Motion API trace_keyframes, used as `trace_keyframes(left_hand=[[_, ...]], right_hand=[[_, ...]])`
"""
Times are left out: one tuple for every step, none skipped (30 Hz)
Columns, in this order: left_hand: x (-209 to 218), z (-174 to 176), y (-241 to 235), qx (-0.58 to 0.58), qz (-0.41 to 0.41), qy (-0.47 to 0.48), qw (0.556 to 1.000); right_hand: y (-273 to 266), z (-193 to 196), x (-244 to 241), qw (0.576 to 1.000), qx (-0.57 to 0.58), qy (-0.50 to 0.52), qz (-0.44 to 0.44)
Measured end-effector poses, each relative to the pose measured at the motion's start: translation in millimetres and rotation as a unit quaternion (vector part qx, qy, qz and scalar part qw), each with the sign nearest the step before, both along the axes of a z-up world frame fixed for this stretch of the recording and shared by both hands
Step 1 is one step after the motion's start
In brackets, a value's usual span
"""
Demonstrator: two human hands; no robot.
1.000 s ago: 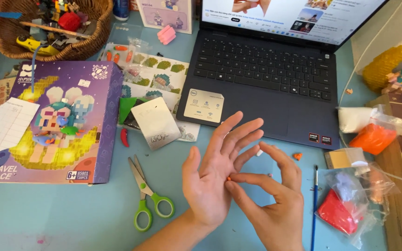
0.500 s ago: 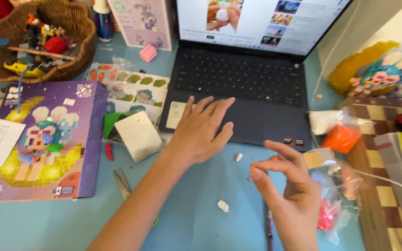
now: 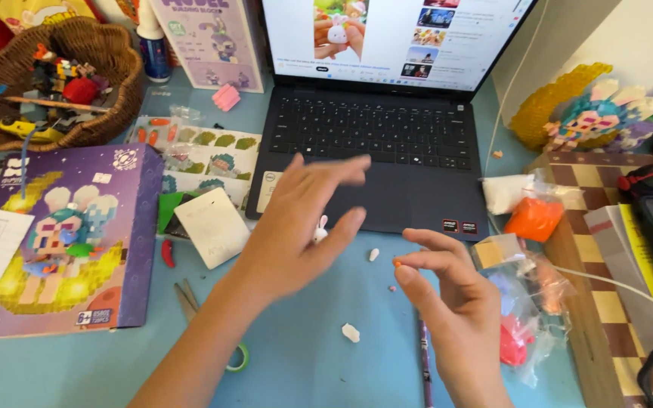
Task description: The person shapes small pieces of orange and white clay on a blue desk using their hands and a pencil. They roll the clay between their palms, use the pencil to carve details, and use a card to flatten the clay. They also open a bag of green clay.
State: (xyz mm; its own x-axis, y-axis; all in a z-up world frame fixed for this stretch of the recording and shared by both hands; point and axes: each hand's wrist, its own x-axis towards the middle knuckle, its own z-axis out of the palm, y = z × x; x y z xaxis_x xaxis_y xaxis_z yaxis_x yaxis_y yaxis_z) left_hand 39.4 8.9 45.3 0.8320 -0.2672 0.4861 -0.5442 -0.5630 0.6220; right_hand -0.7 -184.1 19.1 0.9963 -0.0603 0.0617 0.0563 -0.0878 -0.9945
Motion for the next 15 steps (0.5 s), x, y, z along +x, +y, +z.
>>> trace_keyframes(left_hand=[[-12.6, 2.2, 1.9, 0.001, 0.001, 0.001, 1.0], [-25.2, 4.4, 3.9, -0.073, -0.012, 0.034, 0.997], [-37.9, 6.2, 5.4, -0.148, -0.027, 0.066, 0.986], [-44.4, 1.6, 4.7, -0.147, -0.027, 0.067, 0.986], [-51.0, -3.8, 3.3, -0.191, -0.014, 0.101, 0.976], [-57.7, -9.4, 2.3, -0.234, 0.0, 0.135, 0.963], [-60.3, -10.5, -0.1, -0.236, 0.001, 0.137, 0.962], [-62.8, -11.6, -2.2, -0.259, -0.003, 0.129, 0.957], [-64.9, -12.8, -4.8, -0.282, -0.007, 0.121, 0.952], [-66.5, -15.6, -5.0, -0.284, -0.005, 0.122, 0.951], [-67.5, -17.9, -5.0, -0.298, 0.0, 0.131, 0.946], [-68.1, -20.1, -5.1, -0.312, 0.006, 0.139, 0.94], [-68.9, -21.0, -4.3, -0.314, 0.007, 0.14, 0.939], [-69.5, -21.9, -3.5, -0.315, 0.012, 0.15, 0.937], [-70.9, -22.7, -2.0, -0.315, 0.018, 0.162, 0.935]], right_hand=[[2.2, -1.3, 0.0, 1.0, 0.001, 0.001, 0.001], [4.4, -2.7, 0.2, 0.998, 0.043, 0.043, 0.015], [6.1, -4.3, -0.2, 0.992, 0.085, 0.084, 0.027], [8.0, -7.9, -0.5, 0.992, 0.085, 0.085, 0.027], [9.1, -11.8, -1.0, 0.986, 0.121, 0.104, 0.05], [10.6, -16.0, -1.4, 0.977, 0.157, 0.122, 0.073], [12.6, -18.3, -2.7, 0.977, 0.156, 0.125, 0.073], [15.0, -20.6, -3.8, 0.965, 0.198, 0.139, 0.105], [16.8, -22.9, -4.3, 0.949, 0.239, 0.154, 0.136], [17.9, -23.8, -5.8, 0.949, 0.237, 0.156, 0.137], [19.3, -24.7, -6.7, 0.94, 0.256, 0.158, 0.159], [20.6, -25.3, -7.3, 0.931, 0.274, 0.159, 0.18], [21.4, -24.1, -7.8, 0.931, 0.273, 0.161, 0.181], [22.2, -23.0, -8.2, 0.932, 0.264, 0.171, 0.178], [23.8, -22.3, -9.0, 0.933, 0.256, 0.183, 0.177]])
